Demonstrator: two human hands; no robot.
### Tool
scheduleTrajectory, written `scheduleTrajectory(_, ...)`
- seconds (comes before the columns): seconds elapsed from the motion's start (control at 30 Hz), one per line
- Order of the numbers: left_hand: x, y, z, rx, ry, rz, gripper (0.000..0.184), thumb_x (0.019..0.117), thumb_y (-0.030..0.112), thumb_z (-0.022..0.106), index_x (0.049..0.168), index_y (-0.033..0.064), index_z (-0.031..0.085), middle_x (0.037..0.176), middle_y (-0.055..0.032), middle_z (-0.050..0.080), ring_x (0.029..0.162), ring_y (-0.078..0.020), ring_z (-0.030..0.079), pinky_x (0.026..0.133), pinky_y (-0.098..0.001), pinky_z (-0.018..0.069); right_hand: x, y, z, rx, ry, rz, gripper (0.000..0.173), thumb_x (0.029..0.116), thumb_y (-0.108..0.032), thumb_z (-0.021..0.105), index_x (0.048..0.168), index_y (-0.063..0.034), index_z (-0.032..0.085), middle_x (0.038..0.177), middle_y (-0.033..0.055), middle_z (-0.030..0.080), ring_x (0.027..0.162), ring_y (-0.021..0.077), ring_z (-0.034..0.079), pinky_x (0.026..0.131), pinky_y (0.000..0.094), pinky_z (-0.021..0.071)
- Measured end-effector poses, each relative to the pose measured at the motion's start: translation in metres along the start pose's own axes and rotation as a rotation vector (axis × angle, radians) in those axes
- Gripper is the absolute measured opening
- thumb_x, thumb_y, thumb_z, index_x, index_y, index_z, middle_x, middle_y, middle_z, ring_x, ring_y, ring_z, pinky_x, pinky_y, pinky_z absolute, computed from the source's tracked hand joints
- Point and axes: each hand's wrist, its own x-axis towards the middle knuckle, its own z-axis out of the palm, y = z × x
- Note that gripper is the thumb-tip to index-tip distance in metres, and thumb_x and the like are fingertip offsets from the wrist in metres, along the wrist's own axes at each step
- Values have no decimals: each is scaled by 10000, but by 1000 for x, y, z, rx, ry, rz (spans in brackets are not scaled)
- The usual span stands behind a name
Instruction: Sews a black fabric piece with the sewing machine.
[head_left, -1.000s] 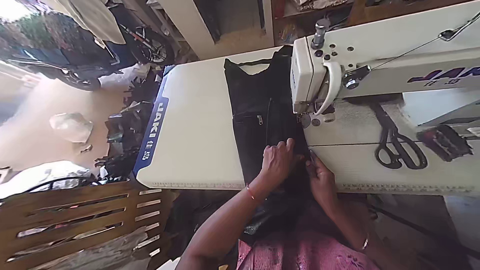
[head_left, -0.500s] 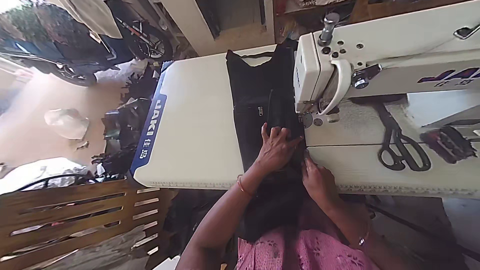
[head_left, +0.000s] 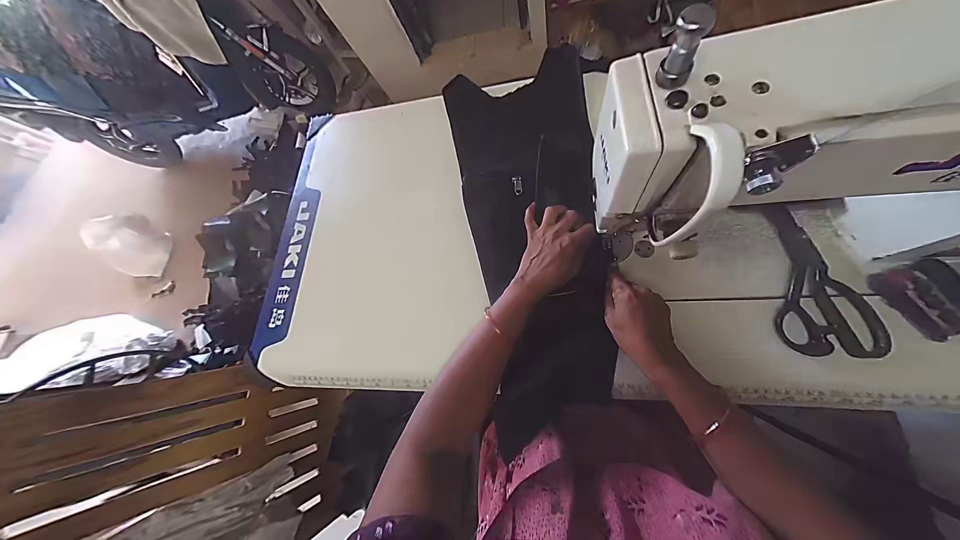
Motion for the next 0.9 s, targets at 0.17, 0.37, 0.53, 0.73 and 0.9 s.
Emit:
scheduleTrajectory(0.17, 14, -16, 10, -28, 98, 24, 103, 903, 94, 672, 945, 54, 756, 1002, -171, 725, 1153, -453, 623, 1048, -765, 274, 5, 4, 7, 61, 111, -44, 260, 1035, -32, 489, 1153, 124, 660, 897, 318, 694, 848, 505, 702, 713, 610, 529)
scheduleTrajectory(0.37, 23, -30, 17, 51, 276, 140, 83, 860, 102, 683, 898, 75, 752, 954, -140, 730, 1083, -408, 665, 1061, -748, 272, 10, 5, 11, 59, 183, -74, 243, 1018, -23, 521, 1139, 125, 671, 858, 310, 691, 794, 506, 697, 663, 618, 521)
scheduleTrajectory(0.53, 15, -27, 7, -63, 297, 453, 139, 888, 81, 658, 857, -26, 741, 903, -205, 726, 919, -383, 700, 846, -481, 543, 23, 11, -18, 288, -106, 95, 353, 1080, -127, 482, 1374, 25, 608, 1005, 284, 704, 915, 436, 680, 816, 591, 503)
scheduleTrajectory(0.73, -17, 0, -3, -52, -157, 435, 207, 897, -29, 627, 1067, -17, 744, 1075, -181, 715, 1039, -351, 678, 906, -448, 549, -9, 17, 6, 1391, 156, 433, 83, 1003, -9, 587, 931, -24, 627, 807, 26, 670, 729, 84, 658, 699, 265, 572)
scheduleTrajectory(0.9, -23, 2, 13, -161, 60, 292, 199, 863, -89, 623, 965, 2, 768, 935, -175, 696, 931, -355, 668, 835, -459, 542, -34, 15, 17, 1100, 204, 311, 193, 1038, -92, 559, 869, -17, 616, 710, -38, 577, 578, -10, 530, 552, 167, 454)
